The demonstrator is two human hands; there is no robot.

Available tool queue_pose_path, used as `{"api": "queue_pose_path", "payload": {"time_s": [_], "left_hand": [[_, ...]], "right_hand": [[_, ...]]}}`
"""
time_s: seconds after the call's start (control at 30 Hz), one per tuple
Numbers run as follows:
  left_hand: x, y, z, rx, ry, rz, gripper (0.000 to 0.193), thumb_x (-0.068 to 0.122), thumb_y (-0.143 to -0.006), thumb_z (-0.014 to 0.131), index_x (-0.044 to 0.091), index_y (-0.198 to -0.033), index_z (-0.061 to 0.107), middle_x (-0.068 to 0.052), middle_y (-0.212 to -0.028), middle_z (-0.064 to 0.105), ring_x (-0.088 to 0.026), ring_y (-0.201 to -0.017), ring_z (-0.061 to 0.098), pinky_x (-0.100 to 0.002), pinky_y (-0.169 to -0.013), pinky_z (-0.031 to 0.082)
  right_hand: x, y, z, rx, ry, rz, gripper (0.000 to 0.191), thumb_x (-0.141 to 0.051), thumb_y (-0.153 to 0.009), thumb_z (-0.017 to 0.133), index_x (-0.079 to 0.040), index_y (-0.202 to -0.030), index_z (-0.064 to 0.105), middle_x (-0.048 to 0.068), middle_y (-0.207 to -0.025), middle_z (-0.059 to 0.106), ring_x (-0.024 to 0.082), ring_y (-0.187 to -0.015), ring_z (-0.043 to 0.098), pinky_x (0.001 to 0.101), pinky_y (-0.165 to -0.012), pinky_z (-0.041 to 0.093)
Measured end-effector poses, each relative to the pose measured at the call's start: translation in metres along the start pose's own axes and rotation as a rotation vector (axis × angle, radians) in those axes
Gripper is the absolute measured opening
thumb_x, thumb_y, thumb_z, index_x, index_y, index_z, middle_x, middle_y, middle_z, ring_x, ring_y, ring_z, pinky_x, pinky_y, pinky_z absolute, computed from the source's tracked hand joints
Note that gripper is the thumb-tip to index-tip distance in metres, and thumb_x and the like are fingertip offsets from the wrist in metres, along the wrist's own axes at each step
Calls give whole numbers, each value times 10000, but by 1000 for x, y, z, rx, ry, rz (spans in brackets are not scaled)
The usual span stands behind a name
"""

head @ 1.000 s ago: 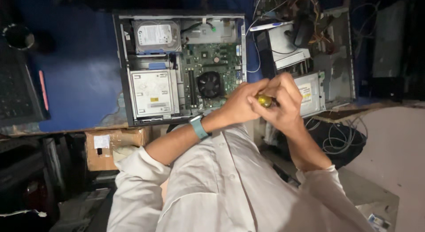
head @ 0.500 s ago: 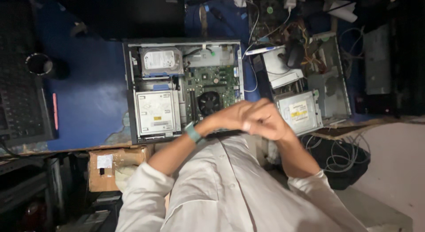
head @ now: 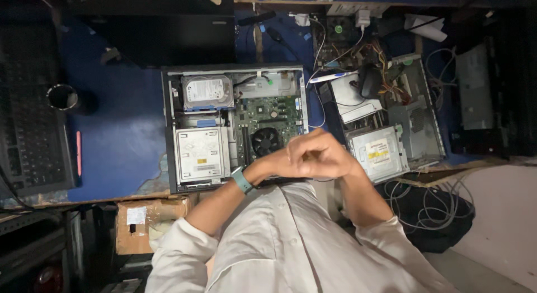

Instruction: The person works on an open desktop computer case on the bench. They use a yellow-handled screwdriver to loosen screws around the CPU fan and heatsink assembly, steady the fan with one hand while turning the screwdriver with the other, and later handle the heatsink and a second screwdriver while continuing to work inside the case.

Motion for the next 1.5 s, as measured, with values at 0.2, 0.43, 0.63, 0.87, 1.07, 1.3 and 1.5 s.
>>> {"api": "queue_pose_path", "payload": {"time_s": [0.2, 0.43, 0.63, 0.87, 1.07, 1.3, 1.5], "left_hand": [[2, -4, 9, -170, 147, -248, 211, 127, -799, 760, -6, -928, 659, -72, -888, 651, -133, -882, 607, -349, -740, 530], [68, 5, 7, 307, -126, -64, 277, 105, -851, 686, -16, -1098, 654, -144, -985, 708, -114, -952, 672, -323, -844, 553], [74, 5, 0, 179, -16, -161, 209, 95, -828, 708, -30, -964, 612, -78, -759, 583, -131, -745, 555, -314, -733, 485], [11, 9, -2, -51, 111, -94, 216, 110, -725, 715, -3, -893, 639, -3, -857, 645, -64, -836, 579, -269, -708, 506], [9, 9, 10, 2, -34, -156, 157, 77, -822, 722, -20, -875, 611, -92, -762, 621, -121, -758, 598, -298, -640, 478], [72, 2, 19, 330, -257, 64, 460, 27, -854, 648, -47, -1307, 605, -204, -1194, 696, -317, -1119, 698, -371, -970, 555], [54, -7, 8, 339, -184, -18, 267, 62, -829, 698, -1, -1088, 671, -128, -1008, 713, -279, -900, 718, -324, -808, 567]], "right_hand": [[9, 12, -10, -301, 58, 174, 308, -276, -912, 740, 29, -874, 741, 56, -625, 620, 164, -546, 582, 299, -555, 441], [54, 32, 25, 825, 435, 42, 157, -134, -924, 683, -22, -820, 649, 14, -698, 636, 87, -631, 558, 249, -577, 440], [36, 28, 23, 228, 208, 50, 175, -109, -928, 771, -7, -870, 641, 73, -849, 661, 164, -784, 632, 280, -716, 485], [16, 15, -4, -266, 114, 136, 210, -206, -941, 743, 4, -952, 752, 87, -836, 713, 180, -755, 682, 310, -690, 507], [32, 34, -3, -88, 105, 83, 222, -178, -925, 739, 20, -826, 731, 90, -712, 677, 155, -615, 629, 269, -582, 431], [72, 50, 25, 819, 325, 26, 142, -67, -869, 663, -4, -743, 684, 60, -588, 663, 134, -506, 605, 282, -504, 458], [49, 30, 16, 399, 178, 50, 110, -56, -836, 724, 26, -842, 651, 128, -849, 659, 180, -825, 636, 305, -756, 479]]}}
Point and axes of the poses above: each hand's wrist, its own y-axis away from the middle knuckle, its own z-axis out of the palm, x = y × z, the point moved 1 cm from there along -y, towards the middle knuckle
